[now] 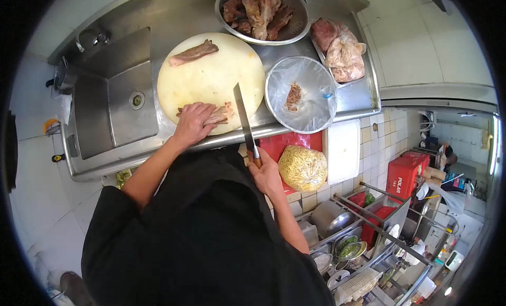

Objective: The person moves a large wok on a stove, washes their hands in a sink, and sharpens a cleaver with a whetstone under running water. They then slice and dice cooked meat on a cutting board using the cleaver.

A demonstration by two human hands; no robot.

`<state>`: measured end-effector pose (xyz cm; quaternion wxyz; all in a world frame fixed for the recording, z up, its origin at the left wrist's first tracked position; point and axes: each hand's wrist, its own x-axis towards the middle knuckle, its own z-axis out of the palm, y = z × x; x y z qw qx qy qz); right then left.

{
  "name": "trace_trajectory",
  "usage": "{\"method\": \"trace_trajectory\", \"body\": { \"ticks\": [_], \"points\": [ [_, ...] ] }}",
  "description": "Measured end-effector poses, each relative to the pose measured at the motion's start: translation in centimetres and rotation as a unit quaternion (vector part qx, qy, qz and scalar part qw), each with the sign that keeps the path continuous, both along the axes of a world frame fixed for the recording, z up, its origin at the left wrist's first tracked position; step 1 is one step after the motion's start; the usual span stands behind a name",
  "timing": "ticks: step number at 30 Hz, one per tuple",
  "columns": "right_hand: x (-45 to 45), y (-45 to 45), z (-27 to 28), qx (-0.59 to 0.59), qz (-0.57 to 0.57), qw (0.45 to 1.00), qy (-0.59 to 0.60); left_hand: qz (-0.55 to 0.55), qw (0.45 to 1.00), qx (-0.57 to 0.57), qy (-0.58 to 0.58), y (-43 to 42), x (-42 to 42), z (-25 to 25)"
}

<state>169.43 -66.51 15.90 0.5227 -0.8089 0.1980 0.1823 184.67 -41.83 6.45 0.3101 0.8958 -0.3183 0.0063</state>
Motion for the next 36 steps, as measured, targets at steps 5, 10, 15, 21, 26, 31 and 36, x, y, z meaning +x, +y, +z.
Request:
{"method": "trace_trajectory", "body": {
  "ticks": [5, 10, 15, 21, 26, 31, 36],
  "points": [
    [0.8, 1.6, -0.2, -0.041, 0.040, 0.998, 0.033, -0.051, 0.994, -0.084, -0.051, -0.8, 1.3, 1.1],
    [0.8, 2.8, -0.5, 0.034, 0.019, 0.998, 0.051, -0.113, 0.988, -0.105, -0.005, -1.4, 2.1, -0.2],
    [1.2, 3.9, 1.7, -0.027, -0.021, 0.998, 0.044, -0.100, 0.986, -0.131, -0.030, -1.9, 1.9, -1.0],
    [0.3, 4.5, 3.6, -0.056, -0.022, 0.994, 0.087, -0.102, 0.991, -0.087, -0.026, -2.2, 1.7, 0.2],
    [-0.6, 3.9, 0.7, -0.080, 0.011, 0.996, 0.049, -0.092, 0.992, -0.086, 0.002, -1.9, 1.6, 0.2],
    [3.3, 4.7, -0.4, -0.087, 0.008, 0.995, 0.047, -0.088, 0.993, -0.084, 0.007, -1.6, 1.4, -1.0],
    [2.2, 4.0, 3.2, -0.053, 0.000, 0.992, 0.114, -0.076, 0.986, -0.139, -0.061, -2.0, 1.5, -0.9]
  ]
}}
